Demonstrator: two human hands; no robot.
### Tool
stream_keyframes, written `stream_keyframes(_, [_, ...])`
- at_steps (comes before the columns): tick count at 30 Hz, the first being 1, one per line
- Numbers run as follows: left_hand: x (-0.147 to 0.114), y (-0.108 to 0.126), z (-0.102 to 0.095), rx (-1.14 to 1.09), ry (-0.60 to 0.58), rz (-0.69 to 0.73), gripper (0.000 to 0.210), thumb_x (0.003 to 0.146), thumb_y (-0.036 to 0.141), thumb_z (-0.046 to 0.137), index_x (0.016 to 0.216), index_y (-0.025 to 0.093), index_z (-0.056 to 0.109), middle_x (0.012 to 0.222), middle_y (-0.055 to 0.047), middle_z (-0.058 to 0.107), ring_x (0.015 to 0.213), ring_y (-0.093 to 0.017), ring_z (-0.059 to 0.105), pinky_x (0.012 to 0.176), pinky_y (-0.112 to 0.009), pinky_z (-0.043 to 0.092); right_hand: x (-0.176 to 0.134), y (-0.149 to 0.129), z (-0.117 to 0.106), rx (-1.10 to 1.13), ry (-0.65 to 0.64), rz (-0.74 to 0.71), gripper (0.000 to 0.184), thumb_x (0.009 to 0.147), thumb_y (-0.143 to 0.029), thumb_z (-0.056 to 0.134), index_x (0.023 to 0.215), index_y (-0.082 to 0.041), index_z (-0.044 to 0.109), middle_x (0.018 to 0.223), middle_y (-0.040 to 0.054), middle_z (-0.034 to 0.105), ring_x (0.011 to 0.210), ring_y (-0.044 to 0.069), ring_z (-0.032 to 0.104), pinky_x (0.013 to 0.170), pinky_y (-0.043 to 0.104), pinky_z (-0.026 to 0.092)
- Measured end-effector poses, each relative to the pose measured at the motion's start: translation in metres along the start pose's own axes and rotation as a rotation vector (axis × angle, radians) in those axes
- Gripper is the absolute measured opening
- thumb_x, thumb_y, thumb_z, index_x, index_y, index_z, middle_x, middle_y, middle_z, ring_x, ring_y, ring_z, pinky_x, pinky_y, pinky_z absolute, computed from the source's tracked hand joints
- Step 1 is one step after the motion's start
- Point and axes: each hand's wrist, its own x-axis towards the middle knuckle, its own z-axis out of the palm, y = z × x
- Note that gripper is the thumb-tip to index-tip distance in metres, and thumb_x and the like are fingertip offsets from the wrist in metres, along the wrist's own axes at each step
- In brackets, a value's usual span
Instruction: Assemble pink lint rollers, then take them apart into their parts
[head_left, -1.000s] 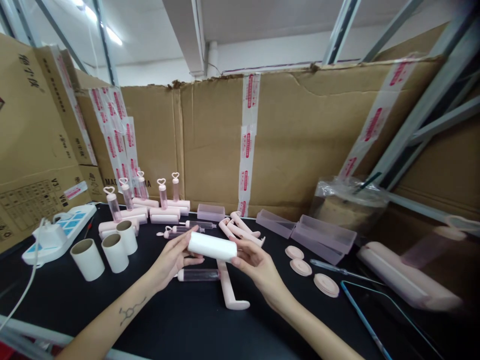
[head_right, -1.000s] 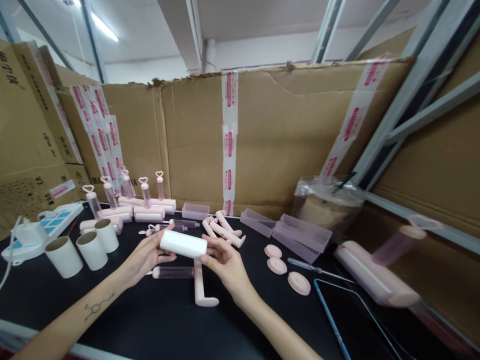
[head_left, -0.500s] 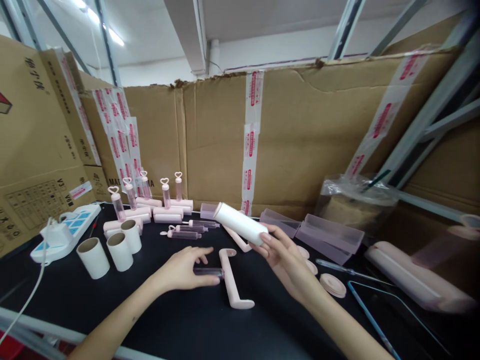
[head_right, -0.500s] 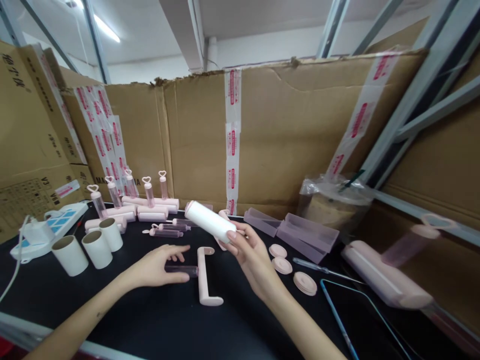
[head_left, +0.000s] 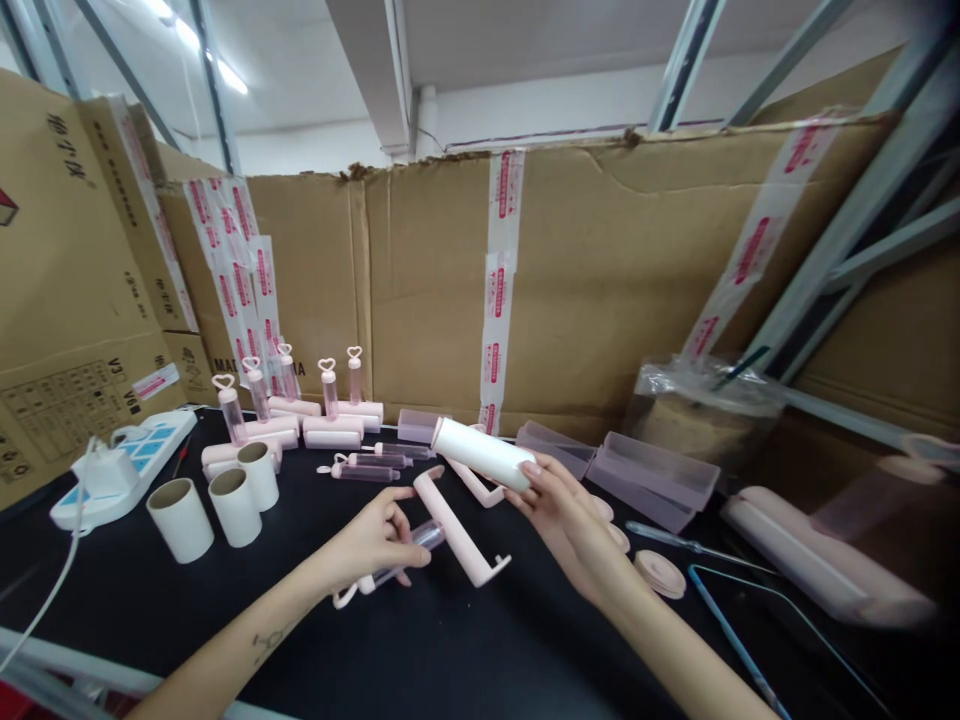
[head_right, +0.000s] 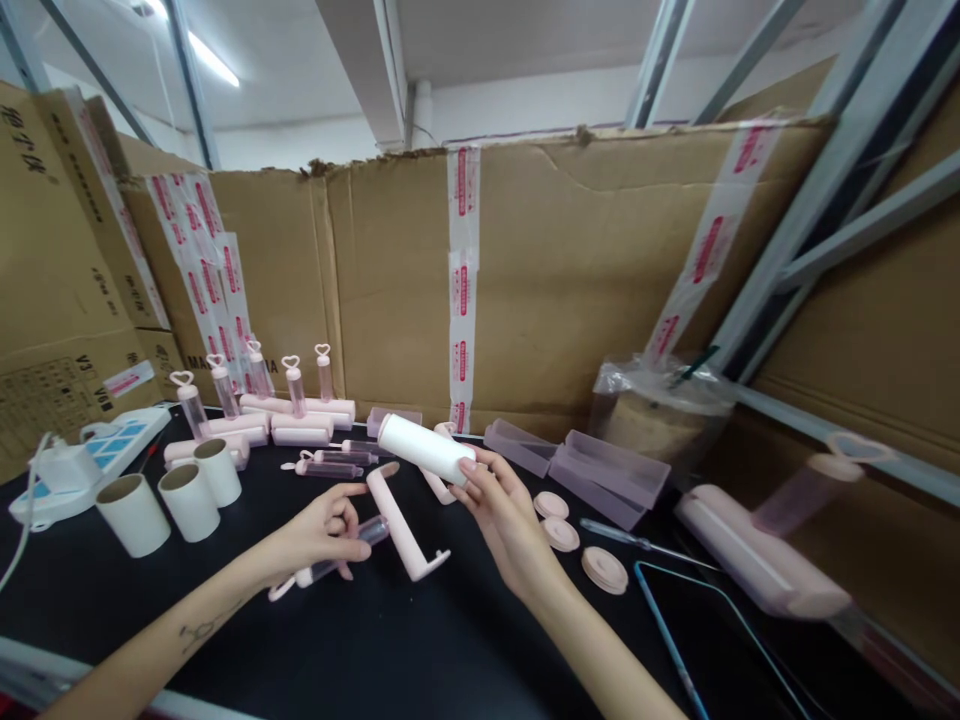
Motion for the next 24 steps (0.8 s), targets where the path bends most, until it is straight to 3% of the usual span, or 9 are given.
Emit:
stream_keyframes(4, [0.001, -0.002, 0.012, -0.250, -0.034, 0.077, 0.051, 0.062, 0.018, 0.073, 0.108, 0.015, 0.050, 0.083, -0.002, 0.049, 0.067, -0.013, 0.053, 0.049, -0.023, 0.049, 0.000, 0.006, 0.002, 0.025, 0.002, 0.051, 0.020, 0.075, -0.038, 0.066, 0.091, -0.027, 0.062, 0.096, -0.0010, 0.067, 0.091, 0.019, 0.061, 0.084, 0.031, 0.047])
stream_keyframes(7, [-0.001, -0.005, 0.018, -0.362, -0.052, 0.123, 0.053, 0.065, 0.014, 0.071, 0.111, 0.018, 0.044, 0.089, -0.005, 0.054, 0.080, -0.016, 0.054, 0.056, -0.023, 0.049, 0.000, 0.010, 0.004, 0.077, -0.017, 0.110, 0.021, 0.077, -0.040, 0.064, 0.092, -0.027, 0.060, 0.094, -0.0003, 0.068, 0.089, 0.019, 0.063, 0.085, 0.034, 0.046])
stream_keyframes(10, [-0.004, -0.006, 0.022, -0.417, -0.069, 0.140, 0.054, 0.069, 0.012, 0.068, 0.113, 0.020, 0.039, 0.093, -0.005, 0.054, 0.089, -0.017, 0.053, 0.064, -0.025, 0.048, -0.002, 0.013, 0.006, 0.087, -0.001, 0.143, 0.023, 0.077, -0.042, 0.063, 0.094, -0.026, 0.059, 0.093, 0.0000, 0.068, 0.084, 0.020, 0.065, 0.081, 0.034, 0.047])
stream_keyframes(14, [-0.006, -0.006, 0.024, -0.434, -0.107, 0.165, 0.054, 0.072, 0.013, 0.067, 0.114, 0.023, 0.035, 0.096, -0.004, 0.051, 0.086, -0.013, 0.052, 0.069, -0.026, 0.047, -0.005, 0.012, 0.010, 0.032, 0.025, 0.169, 0.029, 0.075, -0.042, 0.065, 0.097, -0.025, 0.060, 0.092, 0.0009, 0.067, 0.080, 0.021, 0.065, 0.074, 0.033, 0.048])
stream_keyframes(24, [-0.005, -0.018, 0.025, -0.434, -0.225, 0.191, 0.089, 0.072, 0.016, 0.070, 0.132, 0.035, 0.007, 0.098, 0.000, 0.053, 0.076, -0.009, 0.053, 0.068, -0.026, 0.048, -0.014, 0.005, 0.022, 0.098, -0.089, 0.149, 0.027, 0.077, -0.039, 0.065, 0.101, -0.028, 0.062, 0.089, -0.0011, 0.061, 0.078, 0.016, 0.058, 0.067, 0.028, 0.048])
